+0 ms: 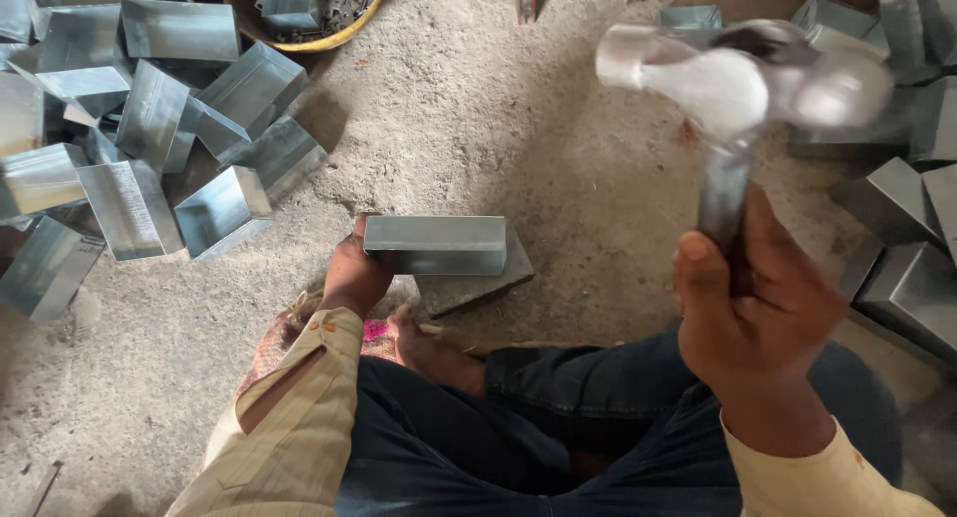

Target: The person assembles metal boxes by bending edges and using a hammer to secure seams on a workspace.

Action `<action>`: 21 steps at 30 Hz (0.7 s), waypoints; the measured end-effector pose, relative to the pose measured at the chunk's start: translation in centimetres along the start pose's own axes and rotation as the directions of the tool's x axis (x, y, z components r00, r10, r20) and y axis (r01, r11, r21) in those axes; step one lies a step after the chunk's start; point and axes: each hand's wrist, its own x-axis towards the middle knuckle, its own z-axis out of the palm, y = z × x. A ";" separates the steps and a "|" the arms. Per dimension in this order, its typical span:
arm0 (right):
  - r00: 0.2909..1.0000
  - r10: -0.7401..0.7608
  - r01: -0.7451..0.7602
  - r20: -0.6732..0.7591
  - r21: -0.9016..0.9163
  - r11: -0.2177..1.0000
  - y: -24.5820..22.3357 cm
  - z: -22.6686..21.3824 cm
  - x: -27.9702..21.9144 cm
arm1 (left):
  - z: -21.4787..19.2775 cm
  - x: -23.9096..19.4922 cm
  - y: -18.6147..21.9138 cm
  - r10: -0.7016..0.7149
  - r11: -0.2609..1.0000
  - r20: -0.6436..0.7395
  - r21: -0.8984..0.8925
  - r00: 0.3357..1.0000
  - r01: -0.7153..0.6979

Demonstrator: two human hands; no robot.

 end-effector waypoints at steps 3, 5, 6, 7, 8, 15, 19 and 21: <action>0.997 -0.074 0.075 0.023 -0.052 0.996 1.8 1.6 -0.2 | -0.3 -0.2 0.2 0.026 0.998 0.006 -0.060 1.000 -0.026; 0.980 0.048 0.009 0.191 -0.287 0.958 2.7 3.0 -1.0 | -0.2 -0.2 0.1 -0.037 0.998 0.031 -0.047 0.999 0.039; 0.909 0.263 -0.157 0.324 -0.319 0.935 3.4 4.0 -0.6 | -0.1 -0.2 0.1 -0.035 0.998 0.032 -0.046 0.999 0.036; 0.774 0.458 -0.308 0.438 -0.371 0.876 4.0 4.9 -0.2 | -0.1 -0.2 -0.1 -0.013 0.999 0.012 -0.041 1.000 0.013; 0.775 0.459 -0.308 0.435 -0.373 0.875 3.9 5.3 -0.3 | 0.0 -0.3 -0.3 0.009 0.999 -0.007 -0.039 1.000 -0.010; 0.941 0.170 -0.081 0.294 -0.293 0.953 1.7 3.8 -1.1 | 0.5 -0.2 -0.9 -0.011 1.000 0.002 -0.008 1.000 0.011; 0.871 0.323 -0.208 0.370 -0.317 0.925 3.2 5.3 -1.5 | 0.5 -0.2 -1.3 0.014 1.000 -0.017 -0.015 1.000 -0.014; 0.839 0.388 -0.249 0.382 -0.365 0.897 3.7 5.3 -1.6 | 0.7 0.1 -1.4 0.043 0.999 -0.016 -0.014 0.999 -0.043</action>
